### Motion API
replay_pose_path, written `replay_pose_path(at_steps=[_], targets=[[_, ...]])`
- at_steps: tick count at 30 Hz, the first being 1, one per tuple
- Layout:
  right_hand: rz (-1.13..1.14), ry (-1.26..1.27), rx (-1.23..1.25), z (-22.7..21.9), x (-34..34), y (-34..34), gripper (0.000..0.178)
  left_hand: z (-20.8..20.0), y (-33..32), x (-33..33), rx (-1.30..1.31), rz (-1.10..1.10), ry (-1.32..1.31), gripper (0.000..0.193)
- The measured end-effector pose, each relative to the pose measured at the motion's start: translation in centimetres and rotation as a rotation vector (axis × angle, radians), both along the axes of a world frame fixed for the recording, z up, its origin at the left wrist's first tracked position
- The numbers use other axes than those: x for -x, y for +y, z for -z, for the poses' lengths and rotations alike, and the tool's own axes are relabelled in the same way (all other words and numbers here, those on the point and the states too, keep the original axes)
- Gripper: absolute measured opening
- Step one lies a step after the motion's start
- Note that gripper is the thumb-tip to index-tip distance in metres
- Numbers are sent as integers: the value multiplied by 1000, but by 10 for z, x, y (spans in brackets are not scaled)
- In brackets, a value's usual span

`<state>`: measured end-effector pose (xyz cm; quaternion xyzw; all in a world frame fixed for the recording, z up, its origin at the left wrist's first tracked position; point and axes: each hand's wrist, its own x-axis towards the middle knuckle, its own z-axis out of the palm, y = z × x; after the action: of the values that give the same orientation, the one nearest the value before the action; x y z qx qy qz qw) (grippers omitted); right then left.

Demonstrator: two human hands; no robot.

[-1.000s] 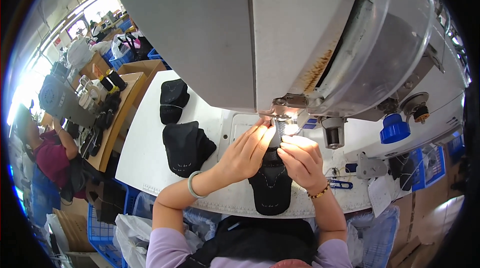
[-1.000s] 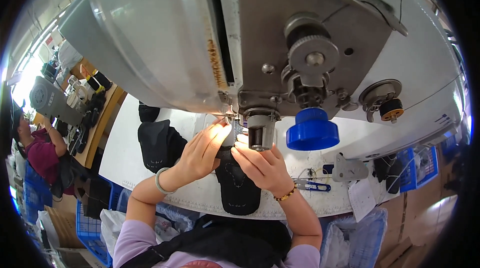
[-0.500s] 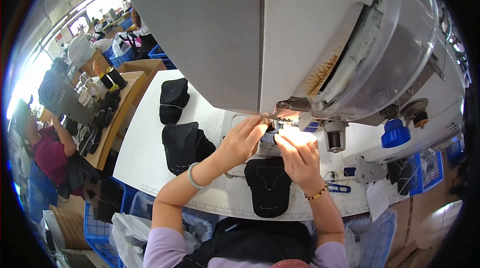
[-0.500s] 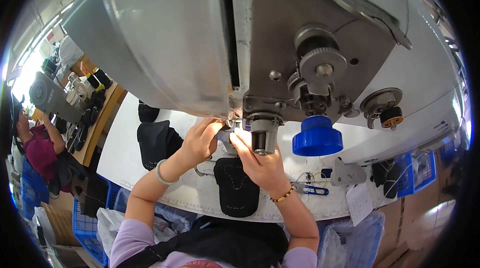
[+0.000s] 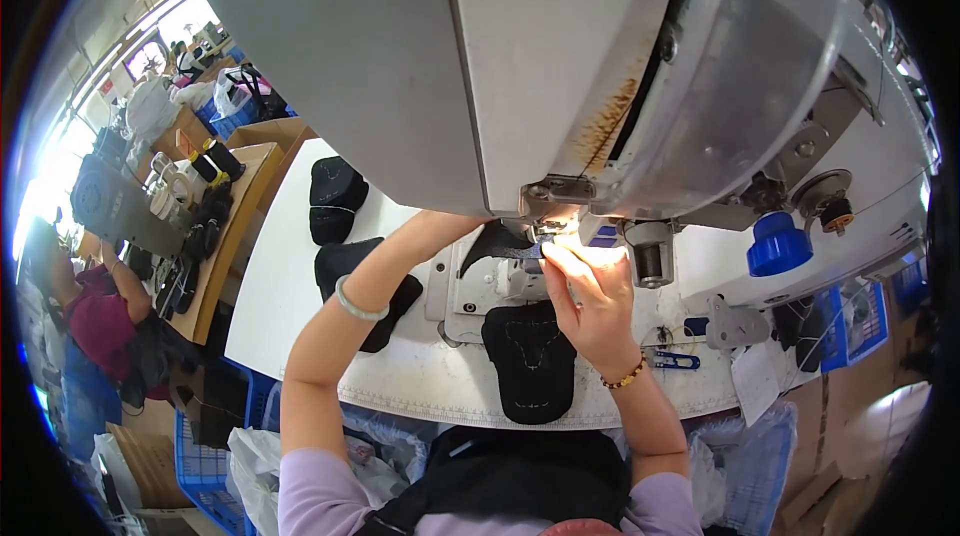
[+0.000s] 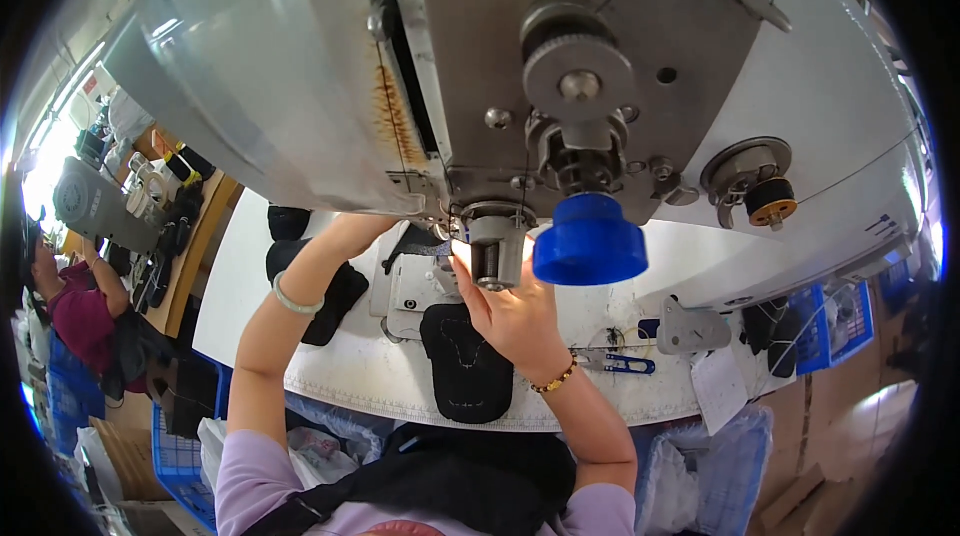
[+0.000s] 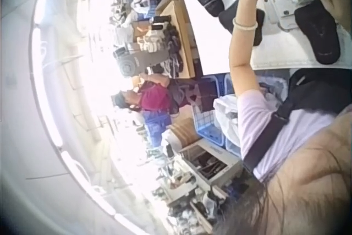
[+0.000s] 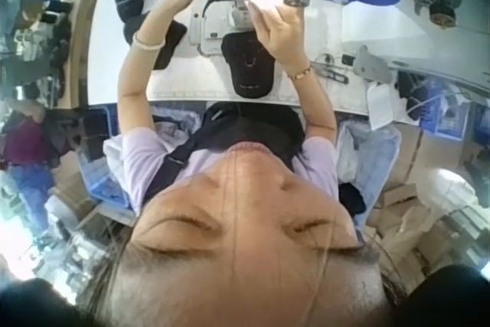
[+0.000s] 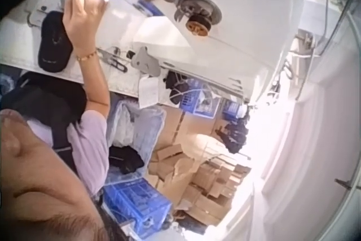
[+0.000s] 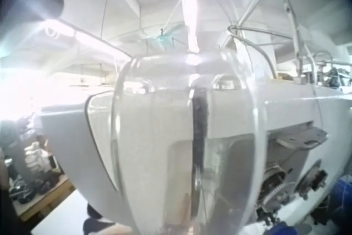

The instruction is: Stitch together fabric shoe upper components using a sewing machine.

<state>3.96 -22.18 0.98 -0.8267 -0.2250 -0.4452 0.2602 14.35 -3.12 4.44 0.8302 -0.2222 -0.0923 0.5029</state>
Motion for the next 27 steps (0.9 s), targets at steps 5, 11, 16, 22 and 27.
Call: replay_pose_path(at_steps=[5,11,16,22,27], targets=[[-151,5,-62,7,-4,-6,28,1,1,15,545,-48,635,32],[-111,13,-19,9,-2,-6,28,2,-2,27,771,-18,665,27],[-46,-137,61,10,-1,1,32,10,-6,45,816,-19,586,18],[-50,-120,178,3,4,12,36,21,-13,65,825,-96,458,19],[-84,-149,175,4,3,5,34,16,-14,66,798,-125,520,20]])
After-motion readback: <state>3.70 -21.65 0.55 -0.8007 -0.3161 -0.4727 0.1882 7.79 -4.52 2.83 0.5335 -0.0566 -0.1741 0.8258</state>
